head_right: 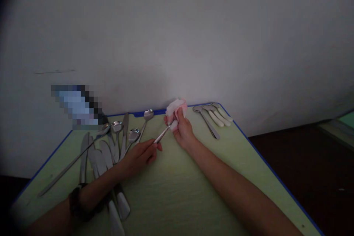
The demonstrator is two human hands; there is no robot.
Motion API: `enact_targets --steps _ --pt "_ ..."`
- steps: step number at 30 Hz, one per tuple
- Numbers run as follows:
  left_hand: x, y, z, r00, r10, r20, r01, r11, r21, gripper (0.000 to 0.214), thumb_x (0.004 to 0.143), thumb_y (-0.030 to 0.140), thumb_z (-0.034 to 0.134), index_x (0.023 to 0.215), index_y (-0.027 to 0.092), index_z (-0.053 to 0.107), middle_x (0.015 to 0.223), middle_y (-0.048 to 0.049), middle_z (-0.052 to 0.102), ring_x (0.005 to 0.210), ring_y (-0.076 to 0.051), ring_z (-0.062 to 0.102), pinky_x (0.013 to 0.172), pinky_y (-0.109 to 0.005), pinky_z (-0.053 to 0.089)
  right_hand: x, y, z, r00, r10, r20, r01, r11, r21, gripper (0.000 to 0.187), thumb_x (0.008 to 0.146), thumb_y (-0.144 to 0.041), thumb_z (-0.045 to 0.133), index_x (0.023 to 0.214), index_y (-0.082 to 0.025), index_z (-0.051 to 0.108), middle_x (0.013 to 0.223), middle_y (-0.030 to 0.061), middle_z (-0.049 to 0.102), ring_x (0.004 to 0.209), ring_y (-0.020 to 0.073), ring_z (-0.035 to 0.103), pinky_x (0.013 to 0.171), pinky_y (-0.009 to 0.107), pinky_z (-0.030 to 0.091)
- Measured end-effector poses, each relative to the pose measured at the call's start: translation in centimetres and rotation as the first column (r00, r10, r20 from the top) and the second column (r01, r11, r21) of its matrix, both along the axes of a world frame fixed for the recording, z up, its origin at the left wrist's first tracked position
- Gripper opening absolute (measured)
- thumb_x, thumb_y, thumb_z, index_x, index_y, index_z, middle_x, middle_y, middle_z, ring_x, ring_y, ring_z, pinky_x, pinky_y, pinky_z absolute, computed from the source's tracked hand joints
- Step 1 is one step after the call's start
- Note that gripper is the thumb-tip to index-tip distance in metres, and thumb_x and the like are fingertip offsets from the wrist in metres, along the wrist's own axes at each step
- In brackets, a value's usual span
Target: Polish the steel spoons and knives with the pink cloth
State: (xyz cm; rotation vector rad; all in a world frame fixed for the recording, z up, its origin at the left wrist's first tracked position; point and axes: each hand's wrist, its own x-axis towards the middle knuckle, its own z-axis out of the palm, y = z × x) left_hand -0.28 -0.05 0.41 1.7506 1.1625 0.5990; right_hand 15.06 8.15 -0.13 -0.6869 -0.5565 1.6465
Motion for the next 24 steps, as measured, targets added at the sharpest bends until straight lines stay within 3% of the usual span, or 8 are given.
enact_targets --steps 4,13,18,24 --pt "0.1 0.0 0.1 1.0 0.004 -0.025 -0.003 1.0 0.021 0.032 0.092 0.036 0.028 0.088 0.018 0.054 0.053 0.0056 0.044 0.051 -0.012 0.043 0.053 -0.022 0.033 -0.7 -0.8 0.0 0.997 0.076 -0.023 -0.077 0.996 -0.054 0.023 0.079 -0.039 0.063 0.078 -0.016 0.063 0.068 0.0006 0.067 0.06 0.0116 0.061 0.059 0.023 0.05" --pt "0.1 0.0 -0.3 0.999 0.043 -0.025 -0.042 0.998 0.043 0.031 0.091 0.036 0.03 0.089 0.018 0.055 0.056 0.0048 0.041 0.052 -0.012 0.04 0.05 -0.022 0.029 -1.1 -1.2 -0.5 0.989 0.131 0.063 -0.134 0.99 0.04 0.019 0.077 -0.033 0.066 0.082 -0.015 0.064 0.07 0.0034 0.069 0.06 0.0128 0.063 0.06 0.022 0.051" --pt "0.1 -0.2 0.1 0.992 -0.018 -0.123 0.034 0.99 0.136 0.028 0.09 0.032 0.033 0.088 0.019 0.057 0.057 0.0039 0.044 0.053 -0.013 0.042 0.052 -0.022 0.03 -0.7 -0.6 -0.5 0.994 0.106 -0.007 -0.106 0.994 0.031 0.03 0.084 -0.044 0.051 0.088 -0.017 0.063 0.075 0.0056 0.07 0.072 0.0184 0.066 0.069 0.031 0.054" --pt "0.2 -0.3 0.0 0.998 -0.001 -0.068 0.005 0.998 0.057 0.033 0.092 0.036 0.029 0.09 0.018 0.057 0.055 0.0049 0.043 0.051 -0.012 0.042 0.051 -0.022 0.031 0.2 -0.7 0.3 0.959 0.253 -0.13 -0.251 0.968 0.03 0.046 0.083 -0.05 0.035 0.099 -0.016 0.063 0.086 0.0098 0.071 0.09 0.0243 0.066 0.077 0.039 0.054"
